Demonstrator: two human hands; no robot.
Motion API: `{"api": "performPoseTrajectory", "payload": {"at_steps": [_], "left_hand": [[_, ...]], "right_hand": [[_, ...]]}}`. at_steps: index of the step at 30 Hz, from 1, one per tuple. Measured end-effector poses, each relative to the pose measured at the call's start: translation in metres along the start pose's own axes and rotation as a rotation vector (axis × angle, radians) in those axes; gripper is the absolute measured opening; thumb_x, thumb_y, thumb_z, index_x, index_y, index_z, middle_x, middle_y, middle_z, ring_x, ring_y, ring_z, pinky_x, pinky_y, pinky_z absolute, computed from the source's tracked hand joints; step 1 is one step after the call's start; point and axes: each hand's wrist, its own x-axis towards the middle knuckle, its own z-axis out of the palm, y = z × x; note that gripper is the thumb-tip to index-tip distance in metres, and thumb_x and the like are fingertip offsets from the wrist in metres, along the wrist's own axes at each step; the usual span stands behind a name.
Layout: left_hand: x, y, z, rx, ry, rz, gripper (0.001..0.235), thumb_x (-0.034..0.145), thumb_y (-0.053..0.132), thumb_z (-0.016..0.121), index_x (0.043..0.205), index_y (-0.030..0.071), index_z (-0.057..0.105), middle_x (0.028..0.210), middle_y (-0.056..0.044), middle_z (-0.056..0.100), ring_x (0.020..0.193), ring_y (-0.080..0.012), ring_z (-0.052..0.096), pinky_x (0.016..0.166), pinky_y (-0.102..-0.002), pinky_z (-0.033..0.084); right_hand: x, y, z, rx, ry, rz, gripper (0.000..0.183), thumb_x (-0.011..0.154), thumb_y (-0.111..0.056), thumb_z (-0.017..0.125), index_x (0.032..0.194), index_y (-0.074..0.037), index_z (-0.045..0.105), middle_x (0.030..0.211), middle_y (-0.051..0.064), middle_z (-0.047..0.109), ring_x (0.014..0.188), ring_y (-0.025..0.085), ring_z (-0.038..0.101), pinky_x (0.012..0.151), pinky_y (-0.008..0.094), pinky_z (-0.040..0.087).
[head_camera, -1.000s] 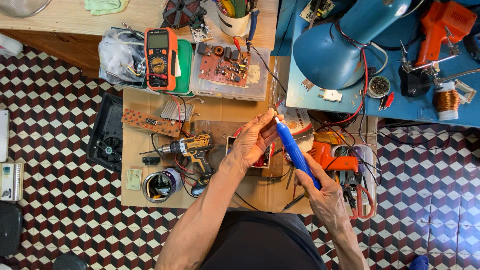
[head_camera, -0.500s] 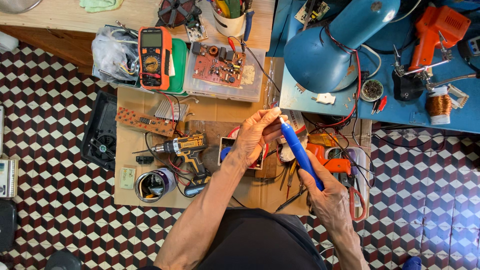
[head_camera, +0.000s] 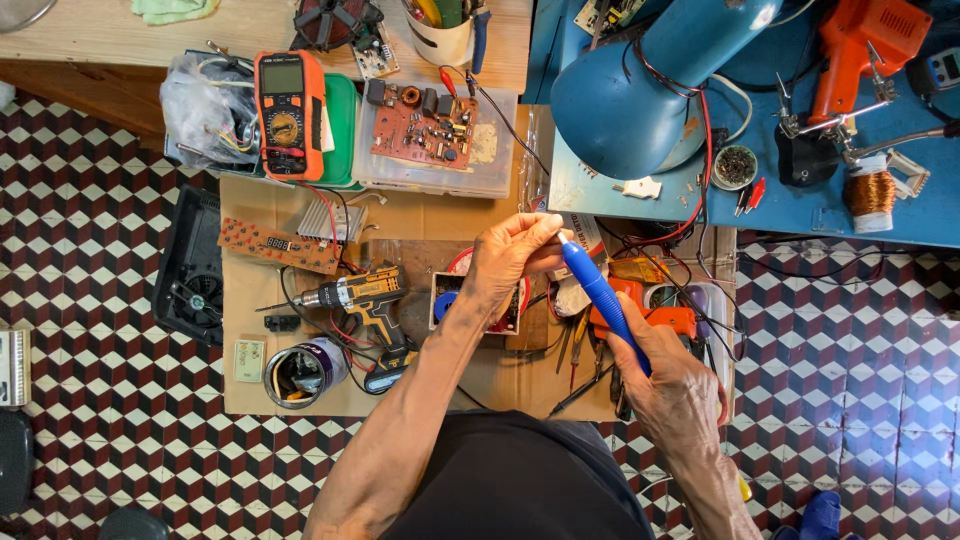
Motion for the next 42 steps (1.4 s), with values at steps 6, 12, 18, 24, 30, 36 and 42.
{"api": "performPoseTrajectory", "payload": {"at_steps": [6,12,18,24,30,36,42], "left_hand": [[0.006,0.006,-0.006,0.155,0.005,-0.043,0.029,0.096,0.023,0.072,0.112,-0.002,0.07,0.097,-0.012,0.076,0.085,-0.0163,0.075,0.076,-0.026,0.065],[0.006,0.005,0.0,0.149,-0.02,-0.029,0.029,0.096,0.024,0.071,0.11,0.0,0.071,0.097,-0.009,0.076,0.086,-0.0145,0.075,0.078,-0.025,0.065],[0.0,0.019,0.002,0.209,-0.085,-0.094,0.029,0.097,0.026,0.071,0.111,0.001,0.073,0.097,-0.007,0.075,0.086,-0.0122,0.073,0.079,-0.024,0.062],[-0.001,0.035,0.005,0.278,-0.147,-0.087,0.027,0.095,0.026,0.072,0.108,0.002,0.072,0.097,-0.007,0.075,0.087,-0.0129,0.075,0.08,-0.026,0.064],[-0.002,0.035,0.008,0.273,-0.146,-0.116,0.029,0.096,0.027,0.073,0.108,0.001,0.072,0.098,-0.007,0.075,0.087,-0.0128,0.073,0.081,-0.027,0.062],[-0.003,0.041,0.016,0.264,-0.216,-0.139,0.034,0.099,0.029,0.067,0.118,0.001,0.071,0.104,-0.008,0.075,0.093,-0.0136,0.072,0.089,-0.029,0.06],[-0.024,0.036,0.041,-0.123,-0.283,-0.182,0.044,0.107,0.036,0.052,0.125,-0.002,0.067,0.113,-0.011,0.073,0.108,-0.0184,0.07,0.103,-0.034,0.057]], "right_hand": [[0.001,-0.004,-0.002,-0.158,0.052,-0.077,0.053,0.093,-0.026,0.071,0.145,-0.021,0.06,0.076,0.003,0.061,0.058,0.014,0.059,0.052,0.032,0.051],[-0.003,-0.006,0.008,0.301,-0.067,0.222,0.05,0.096,-0.027,0.064,0.145,-0.02,0.059,0.082,0.003,0.068,0.056,0.009,0.058,0.048,0.027,0.05],[-0.002,0.002,0.007,0.942,-0.269,0.531,0.056,0.097,-0.026,0.066,0.15,-0.008,0.055,0.076,0.006,0.065,0.061,0.006,0.06,0.05,0.019,0.047],[-0.001,-0.002,0.002,1.29,-0.34,0.781,0.065,0.091,-0.028,0.065,0.15,-0.007,0.05,0.068,0.005,0.063,0.046,0.007,0.054,0.03,0.019,0.035],[-0.008,-0.011,0.016,0.735,-0.169,0.599,0.056,0.094,-0.03,0.067,0.147,-0.014,0.06,0.074,0.007,0.066,0.051,0.009,0.05,0.041,0.024,0.04],[-0.018,-0.015,0.03,0.361,0.013,0.391,0.054,0.095,-0.033,0.065,0.144,-0.012,0.058,0.097,0.005,0.072,0.067,0.009,0.063,0.056,0.025,0.054],[-0.025,0.001,0.039,0.499,0.073,0.288,0.058,0.094,-0.033,0.066,0.147,-0.011,0.054,0.109,0.005,0.071,0.08,0.01,0.066,0.069,0.026,0.057]]}}
